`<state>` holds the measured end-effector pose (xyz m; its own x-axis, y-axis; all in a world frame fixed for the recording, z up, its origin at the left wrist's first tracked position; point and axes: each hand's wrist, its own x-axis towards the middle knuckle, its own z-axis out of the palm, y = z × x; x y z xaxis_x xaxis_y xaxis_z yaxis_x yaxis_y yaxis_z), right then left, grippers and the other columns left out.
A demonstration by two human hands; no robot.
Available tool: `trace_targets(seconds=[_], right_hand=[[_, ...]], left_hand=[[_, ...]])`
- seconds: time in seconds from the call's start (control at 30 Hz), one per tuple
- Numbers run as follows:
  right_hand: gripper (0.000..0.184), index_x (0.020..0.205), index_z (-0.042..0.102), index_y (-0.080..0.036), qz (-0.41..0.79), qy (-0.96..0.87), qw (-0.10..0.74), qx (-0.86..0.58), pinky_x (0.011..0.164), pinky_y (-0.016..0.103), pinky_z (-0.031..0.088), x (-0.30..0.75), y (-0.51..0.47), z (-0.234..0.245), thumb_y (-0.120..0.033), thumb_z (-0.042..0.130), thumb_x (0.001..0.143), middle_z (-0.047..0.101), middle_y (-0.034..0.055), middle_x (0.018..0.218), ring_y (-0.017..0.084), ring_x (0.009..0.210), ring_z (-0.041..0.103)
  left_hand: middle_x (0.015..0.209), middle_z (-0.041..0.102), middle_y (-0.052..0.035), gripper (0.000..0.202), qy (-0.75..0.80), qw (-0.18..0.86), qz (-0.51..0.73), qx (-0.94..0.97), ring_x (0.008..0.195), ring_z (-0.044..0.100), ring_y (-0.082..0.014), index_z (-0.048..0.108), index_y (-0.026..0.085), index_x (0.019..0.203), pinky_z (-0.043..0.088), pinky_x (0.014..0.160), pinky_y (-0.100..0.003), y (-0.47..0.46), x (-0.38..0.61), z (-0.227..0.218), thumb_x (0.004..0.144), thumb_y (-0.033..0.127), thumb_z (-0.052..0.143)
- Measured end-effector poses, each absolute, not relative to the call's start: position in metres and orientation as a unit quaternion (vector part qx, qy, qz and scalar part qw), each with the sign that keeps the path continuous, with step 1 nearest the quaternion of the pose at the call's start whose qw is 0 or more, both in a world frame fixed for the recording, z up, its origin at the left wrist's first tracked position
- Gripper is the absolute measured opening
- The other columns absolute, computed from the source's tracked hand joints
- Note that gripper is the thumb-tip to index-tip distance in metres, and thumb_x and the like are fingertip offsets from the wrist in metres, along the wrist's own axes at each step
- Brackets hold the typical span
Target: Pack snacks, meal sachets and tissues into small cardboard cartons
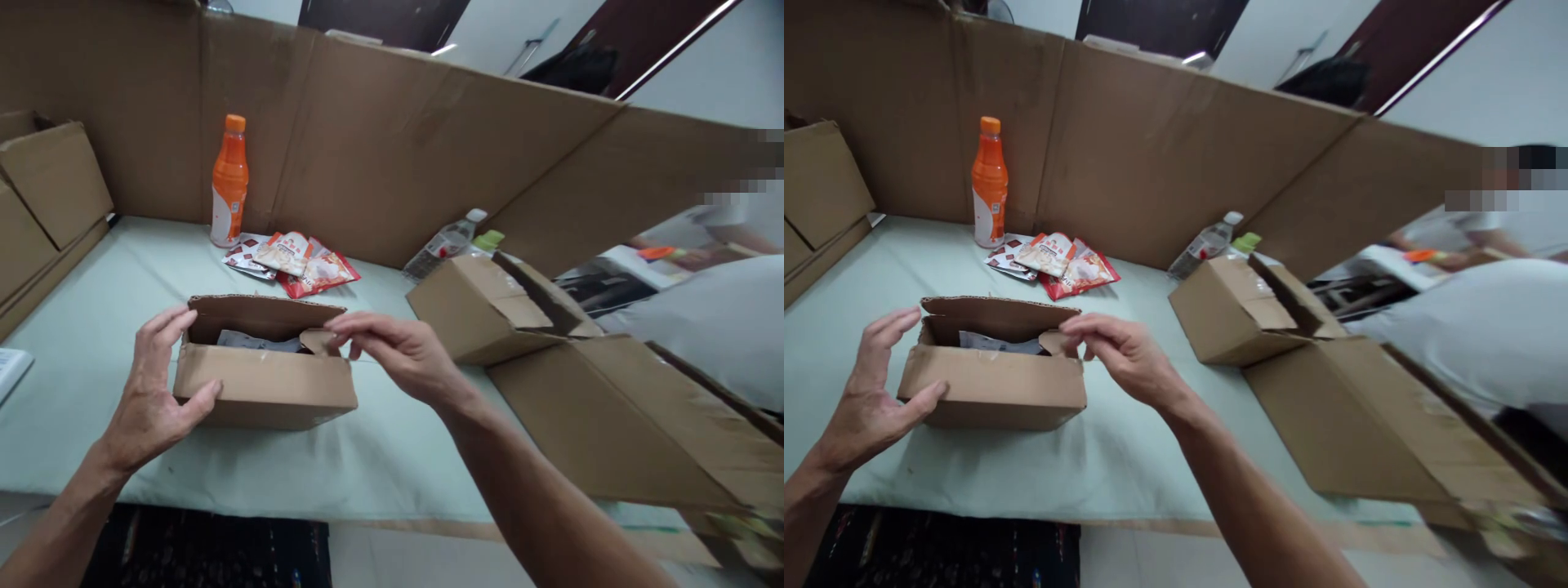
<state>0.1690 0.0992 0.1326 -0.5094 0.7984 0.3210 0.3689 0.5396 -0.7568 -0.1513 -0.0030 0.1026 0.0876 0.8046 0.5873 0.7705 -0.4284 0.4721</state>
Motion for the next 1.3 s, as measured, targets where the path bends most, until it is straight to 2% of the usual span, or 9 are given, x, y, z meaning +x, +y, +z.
trace_targets(seconds=[0.1, 0.17, 0.37, 0.57, 0.67, 0.87, 1.0, 1.1, 1.3], right_hand=[[0.037, 0.136, 0.066, -0.029, 0.171, -0.813, 0.400, -0.387, 0.100, 0.044, 0.057, 0.165, 0.097, 0.146, -0.040, 0.053, 0.103, 0.066, 0.0087, 0.141, 0.027, 0.130, 0.062], [0.050, 0.150, 0.055, -0.029, 0.137, -0.858, 0.337, -0.363, 0.109, 0.048, 0.050, 0.160, 0.093, 0.146, -0.048, 0.050, 0.104, 0.059, 0.0091, 0.152, 0.029, 0.141, 0.053], [0.072, 0.162, 0.040, -0.022, 0.085, -0.948, 0.163, -0.259, 0.118, 0.058, 0.037, 0.160, 0.069, 0.113, -0.065, 0.040, 0.104, 0.048, 0.0173, 0.161, 0.036, 0.149, 0.043], [0.074, 0.158, 0.047, -0.035, 0.072, -0.961, 0.115, -0.239, 0.123, 0.067, 0.023, 0.169, 0.080, 0.106, -0.069, 0.060, 0.093, 0.031, 0.0119, 0.171, 0.040, 0.158, 0.022], [0.073, 0.155, 0.052, -0.030, 0.123, -0.961, 0.122, -0.213, 0.124, 0.064, 0.026, 0.161, 0.097, 0.106, -0.066, 0.063, 0.093, 0.024, 0.0133, 0.173, 0.039, 0.160, 0.014], [0.069, 0.147, 0.061, -0.023, 0.126, -0.959, 0.171, -0.185, 0.126, 0.058, 0.024, 0.156, 0.106, 0.103, -0.056, 0.072, 0.088, 0.038, 0.0158, 0.165, 0.034, 0.155, 0.025], [0.067, 0.147, 0.061, -0.023, 0.121, -0.943, 0.210, -0.229, 0.125, 0.057, 0.028, 0.197, 0.077, 0.102, -0.054, 0.070, 0.088, 0.042, 0.0154, 0.161, 0.033, 0.153, 0.030], [0.063, 0.149, 0.059, -0.027, 0.104, -0.904, 0.231, -0.344, 0.123, 0.057, 0.033, 0.258, 0.037, 0.093, -0.050, 0.069, 0.090, 0.043, 0.0138, 0.160, 0.033, 0.152, 0.035], [0.054, 0.136, 0.070, -0.030, -0.016, -0.707, 0.256, -0.659, 0.114, 0.055, 0.044, 0.404, -0.031, 0.064, -0.055, 0.067, 0.088, 0.055, 0.0126, 0.148, 0.036, 0.137, 0.053]], left_hand=[[0.169, 0.022, -0.0166, 0.078, 0.532, 0.010, 0.399, 0.747, 0.157, 0.027, -0.0391, 0.025, 0.026, 0.161, 0.039, 0.122, -0.060, 0.001, -0.148, 0.102, 0.093, 0.031, 0.063], [0.172, 0.016, -0.0161, 0.080, 0.526, 0.007, 0.392, 0.755, 0.159, 0.023, -0.0398, 0.021, 0.027, 0.163, 0.036, 0.123, -0.061, 0.005, -0.148, 0.102, 0.093, 0.030, 0.061], [0.148, 0.058, -0.0096, 0.043, 0.462, 0.026, 0.339, 0.819, 0.149, 0.044, -0.0330, 0.051, 0.026, 0.141, 0.036, 0.123, -0.058, 0.010, -0.155, 0.097, 0.098, 0.025, 0.054], [0.142, 0.063, -0.0132, 0.034, 0.458, -0.001, 0.348, 0.818, 0.144, 0.051, -0.0324, 0.057, 0.021, 0.133, 0.042, 0.118, -0.059, 0.013, -0.156, 0.093, 0.101, 0.024, 0.049], [0.140, 0.065, -0.0138, 0.032, 0.456, -0.006, 0.344, 0.821, 0.142, 0.053, -0.0338, 0.059, 0.021, 0.131, 0.043, 0.118, -0.061, 0.015, -0.161, 0.095, 0.101, 0.024, 0.048], [0.144, 0.061, -0.0105, 0.034, 0.453, -0.013, 0.347, 0.821, 0.142, 0.052, -0.0361, 0.058, 0.026, 0.136, 0.041, 0.120, -0.063, 0.020, -0.163, 0.097, 0.103, 0.028, 0.049], [0.163, 0.042, -0.0091, 0.046, 0.460, 0.013, 0.354, 0.814, 0.148, 0.044, -0.0395, 0.051, 0.031, 0.148, 0.043, 0.118, -0.062, 0.017, -0.147, 0.092, 0.102, 0.039, 0.052], [0.169, 0.032, -0.0090, 0.053, 0.452, 0.020, 0.359, 0.816, 0.150, 0.041, -0.0410, 0.045, 0.032, 0.154, 0.046, 0.116, -0.063, 0.017, -0.135, 0.084, 0.102, 0.042, 0.051], [0.157, 0.046, -0.0173, 0.037, 0.409, -0.002, 0.333, 0.850, 0.140, 0.052, -0.0424, 0.058, 0.023, 0.137, 0.055, 0.104, -0.063, 0.027, -0.119, 0.065, 0.102, 0.036, 0.054]])
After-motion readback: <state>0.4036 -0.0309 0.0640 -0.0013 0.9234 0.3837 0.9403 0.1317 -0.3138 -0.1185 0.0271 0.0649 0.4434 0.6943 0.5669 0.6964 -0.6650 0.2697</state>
